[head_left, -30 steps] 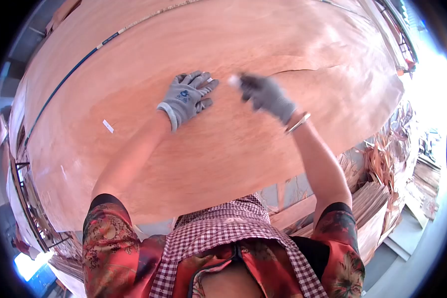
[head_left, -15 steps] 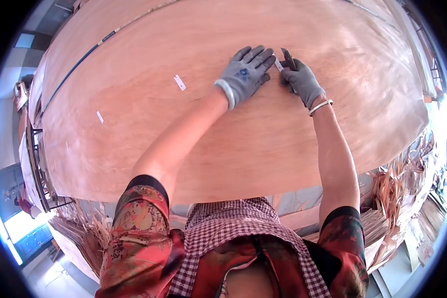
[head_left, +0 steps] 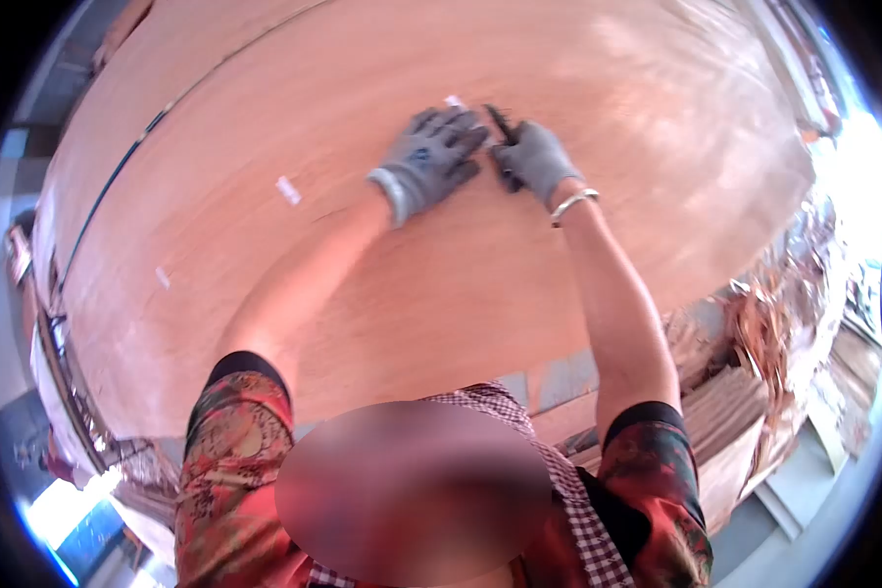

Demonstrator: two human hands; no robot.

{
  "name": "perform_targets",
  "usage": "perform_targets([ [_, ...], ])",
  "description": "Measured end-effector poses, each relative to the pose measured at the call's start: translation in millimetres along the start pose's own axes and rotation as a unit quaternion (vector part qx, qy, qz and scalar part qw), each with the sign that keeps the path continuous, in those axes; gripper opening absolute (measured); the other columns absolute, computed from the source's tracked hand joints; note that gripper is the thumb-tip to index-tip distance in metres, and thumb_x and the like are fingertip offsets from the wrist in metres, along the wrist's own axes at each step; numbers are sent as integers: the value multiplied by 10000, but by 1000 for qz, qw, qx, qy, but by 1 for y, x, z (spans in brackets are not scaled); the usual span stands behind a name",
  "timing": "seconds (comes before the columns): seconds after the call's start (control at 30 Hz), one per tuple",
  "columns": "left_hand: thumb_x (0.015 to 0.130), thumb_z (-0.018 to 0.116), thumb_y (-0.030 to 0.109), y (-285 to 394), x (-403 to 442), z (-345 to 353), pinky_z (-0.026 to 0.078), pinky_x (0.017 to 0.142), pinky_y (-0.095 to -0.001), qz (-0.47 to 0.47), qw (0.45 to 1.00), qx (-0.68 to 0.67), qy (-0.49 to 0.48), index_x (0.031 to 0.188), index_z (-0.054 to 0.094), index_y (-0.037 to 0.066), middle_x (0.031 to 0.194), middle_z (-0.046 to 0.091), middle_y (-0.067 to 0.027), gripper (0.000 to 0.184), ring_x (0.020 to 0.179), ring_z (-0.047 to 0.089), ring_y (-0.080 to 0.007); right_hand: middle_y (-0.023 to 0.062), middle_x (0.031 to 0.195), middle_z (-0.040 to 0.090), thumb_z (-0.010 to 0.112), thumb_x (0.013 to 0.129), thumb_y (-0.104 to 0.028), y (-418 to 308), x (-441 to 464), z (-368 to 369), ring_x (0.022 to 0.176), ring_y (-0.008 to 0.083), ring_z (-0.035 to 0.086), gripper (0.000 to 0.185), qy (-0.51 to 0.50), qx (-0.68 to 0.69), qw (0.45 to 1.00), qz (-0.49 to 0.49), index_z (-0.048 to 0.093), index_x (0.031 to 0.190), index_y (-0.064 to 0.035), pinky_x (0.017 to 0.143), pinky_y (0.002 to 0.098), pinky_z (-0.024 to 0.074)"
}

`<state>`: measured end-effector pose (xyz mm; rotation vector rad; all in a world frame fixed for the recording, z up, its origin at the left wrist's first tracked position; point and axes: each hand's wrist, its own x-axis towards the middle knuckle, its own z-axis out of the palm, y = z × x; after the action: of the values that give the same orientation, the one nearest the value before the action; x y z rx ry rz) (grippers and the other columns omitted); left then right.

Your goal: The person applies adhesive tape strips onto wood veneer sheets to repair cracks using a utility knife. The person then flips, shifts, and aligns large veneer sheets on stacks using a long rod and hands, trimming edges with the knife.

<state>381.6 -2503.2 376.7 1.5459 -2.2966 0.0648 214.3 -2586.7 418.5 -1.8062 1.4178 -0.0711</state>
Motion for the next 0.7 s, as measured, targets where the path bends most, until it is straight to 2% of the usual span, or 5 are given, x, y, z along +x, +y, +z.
perform_targets([
  [0.2,847,541,354,19,15,-30,253,1051,-460,-11,989,40,-139,1299,473,256,1420,314,-144,467,1289,322,-335,165,705,647,556,838,-190,1,-23,-6,683,256,664,227,-15,21,1000,15,632,899,14,614,348,512],
  [0.33,847,538,360,17,15,-27,252,1048,-471,-20,985,68,-156,1289,484,262,1411,325,-156,456,1287,330,-335,140,737,630,557,855,-174,4,-43,-3,590,206,623,231,-69,53,990,-110,605,1002,-3,571,321,504],
  [0.43,840,550,354,19,13,-23,254,1048,-469,-7,994,44,-97,1224,538,231,1392,357,-157,403,1281,337,-340,87,678,596,571,869,-216,20,-56,-24,538,157,570,262,-38,111,990,-78,588,1020,-2,530,284,487],
  [0.5,845,545,358,26,27,-39,253,1049,-471,2,991,57,-125,1229,532,203,1383,375,-149,414,1287,334,-327,41,647,571,591,873,-259,53,-41,-57,510,114,528,281,15,293,952,-82,570,1004,-11,487,252,454],
  [0.7,881,491,369,72,90,11,217,1083,-450,37,999,-7,-3,1325,418,94,1386,391,-121,528,1308,324,-260,28,652,560,639,848,-244,75,4,-131,514,83,510,252,67,240,967,-46,547,950,-33,443,232,377],
])
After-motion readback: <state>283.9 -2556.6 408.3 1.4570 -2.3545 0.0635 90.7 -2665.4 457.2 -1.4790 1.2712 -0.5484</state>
